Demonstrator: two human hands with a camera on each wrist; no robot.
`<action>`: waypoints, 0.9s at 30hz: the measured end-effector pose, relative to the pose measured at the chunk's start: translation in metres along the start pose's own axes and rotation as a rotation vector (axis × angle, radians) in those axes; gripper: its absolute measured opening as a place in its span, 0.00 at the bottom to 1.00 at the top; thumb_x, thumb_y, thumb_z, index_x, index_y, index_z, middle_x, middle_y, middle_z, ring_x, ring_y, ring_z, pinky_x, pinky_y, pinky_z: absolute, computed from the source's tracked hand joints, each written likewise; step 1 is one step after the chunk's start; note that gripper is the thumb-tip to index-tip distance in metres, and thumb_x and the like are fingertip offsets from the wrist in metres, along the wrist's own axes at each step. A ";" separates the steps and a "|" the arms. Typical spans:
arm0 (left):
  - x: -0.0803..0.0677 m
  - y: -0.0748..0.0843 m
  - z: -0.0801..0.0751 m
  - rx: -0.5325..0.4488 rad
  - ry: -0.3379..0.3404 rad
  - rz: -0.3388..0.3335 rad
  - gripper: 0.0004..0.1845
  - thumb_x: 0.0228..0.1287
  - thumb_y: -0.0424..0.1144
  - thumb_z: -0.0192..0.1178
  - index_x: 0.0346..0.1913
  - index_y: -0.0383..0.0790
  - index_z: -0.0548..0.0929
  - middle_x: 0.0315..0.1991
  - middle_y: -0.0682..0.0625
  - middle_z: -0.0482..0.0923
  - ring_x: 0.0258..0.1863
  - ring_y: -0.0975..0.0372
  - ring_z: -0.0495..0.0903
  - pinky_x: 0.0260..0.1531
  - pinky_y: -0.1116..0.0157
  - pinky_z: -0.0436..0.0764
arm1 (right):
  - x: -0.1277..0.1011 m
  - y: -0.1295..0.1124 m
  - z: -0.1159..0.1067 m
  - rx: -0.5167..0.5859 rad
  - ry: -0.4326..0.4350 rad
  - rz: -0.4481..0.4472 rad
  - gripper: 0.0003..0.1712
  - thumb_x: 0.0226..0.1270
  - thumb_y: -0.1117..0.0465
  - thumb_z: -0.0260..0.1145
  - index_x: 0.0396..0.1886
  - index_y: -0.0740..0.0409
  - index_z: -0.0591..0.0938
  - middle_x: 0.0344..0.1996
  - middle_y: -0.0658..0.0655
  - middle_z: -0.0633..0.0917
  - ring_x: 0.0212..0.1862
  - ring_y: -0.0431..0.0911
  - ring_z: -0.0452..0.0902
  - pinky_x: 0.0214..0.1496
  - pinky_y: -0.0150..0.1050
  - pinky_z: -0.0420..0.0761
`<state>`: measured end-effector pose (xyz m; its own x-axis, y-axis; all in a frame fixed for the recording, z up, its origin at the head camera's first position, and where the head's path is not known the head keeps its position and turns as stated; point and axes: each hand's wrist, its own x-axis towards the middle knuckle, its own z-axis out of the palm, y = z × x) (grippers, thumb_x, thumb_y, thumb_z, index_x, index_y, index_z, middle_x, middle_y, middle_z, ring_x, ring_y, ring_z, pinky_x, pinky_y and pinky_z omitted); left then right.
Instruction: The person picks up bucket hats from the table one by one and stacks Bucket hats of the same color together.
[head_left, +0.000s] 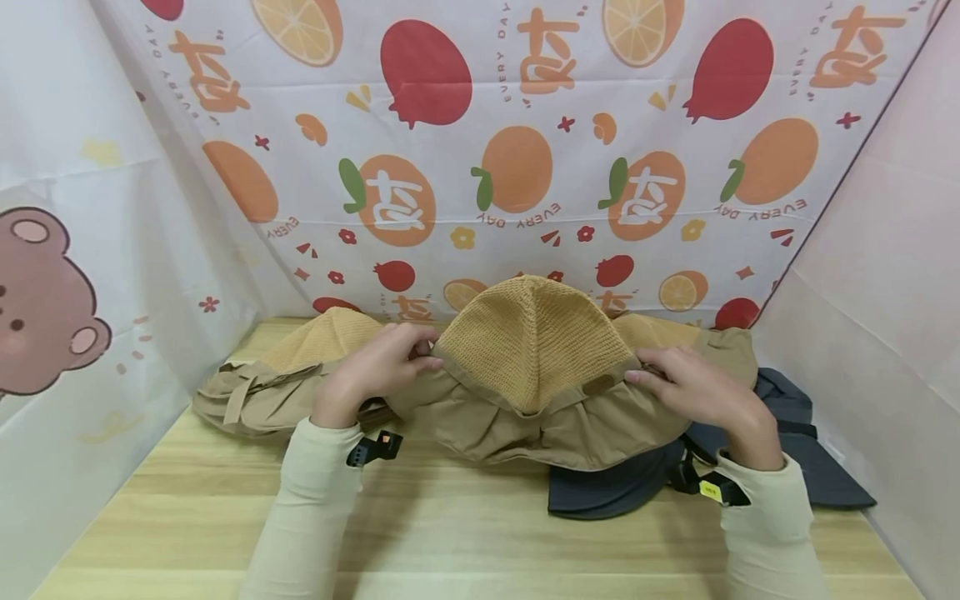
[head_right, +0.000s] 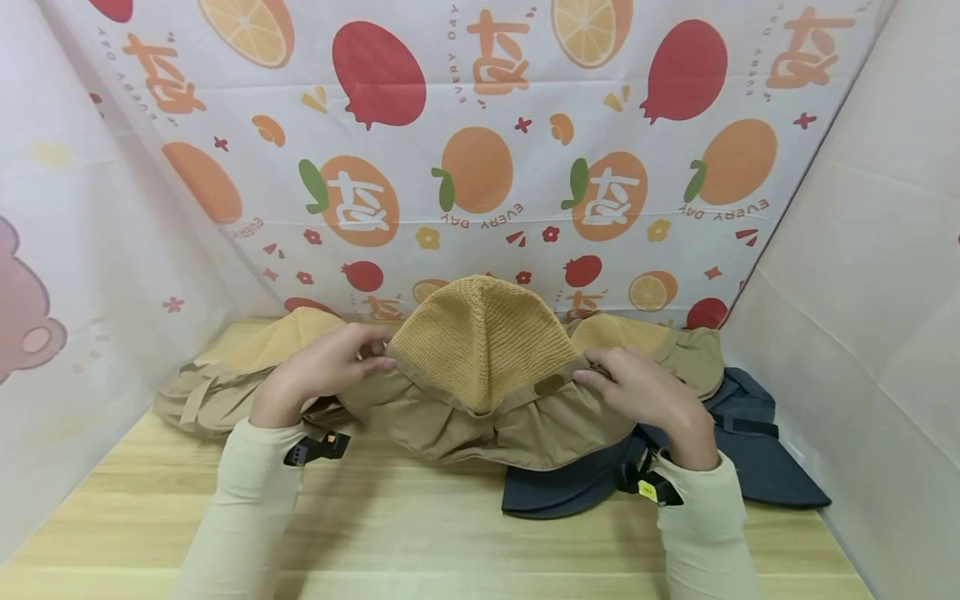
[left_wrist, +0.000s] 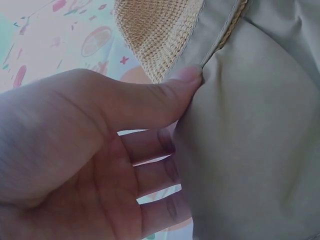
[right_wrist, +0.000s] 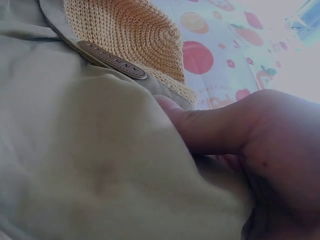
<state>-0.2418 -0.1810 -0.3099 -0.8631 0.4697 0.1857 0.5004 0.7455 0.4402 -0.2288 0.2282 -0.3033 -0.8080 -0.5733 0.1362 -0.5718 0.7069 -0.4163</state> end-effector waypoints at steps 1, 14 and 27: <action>0.001 0.000 0.000 0.001 -0.001 -0.001 0.07 0.68 0.32 0.67 0.32 0.42 0.81 0.18 0.56 0.64 0.21 0.65 0.62 0.28 0.66 0.64 | 0.000 0.001 0.000 -0.003 0.000 0.005 0.16 0.79 0.58 0.61 0.26 0.51 0.74 0.17 0.43 0.64 0.20 0.34 0.60 0.27 0.32 0.64; -0.002 -0.001 -0.001 0.013 -0.015 -0.016 0.02 0.68 0.33 0.67 0.38 0.39 0.84 0.20 0.54 0.71 0.23 0.65 0.67 0.31 0.65 0.68 | 0.004 0.002 0.003 0.040 -0.017 0.007 0.17 0.78 0.59 0.62 0.25 0.51 0.73 0.17 0.43 0.64 0.20 0.34 0.60 0.27 0.32 0.64; -0.009 -0.005 -0.011 -0.018 0.015 -0.033 0.14 0.62 0.29 0.71 0.51 0.32 0.85 0.34 0.49 0.83 0.34 0.61 0.78 0.41 0.61 0.78 | 0.010 0.005 0.009 0.010 0.062 0.057 0.18 0.79 0.59 0.61 0.24 0.53 0.73 0.17 0.46 0.64 0.20 0.37 0.61 0.27 0.32 0.64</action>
<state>-0.2371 -0.1941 -0.3043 -0.8803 0.4376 0.1833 0.4700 0.7518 0.4625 -0.2386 0.2221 -0.3118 -0.8469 -0.5047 0.1675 -0.5230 0.7336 -0.4339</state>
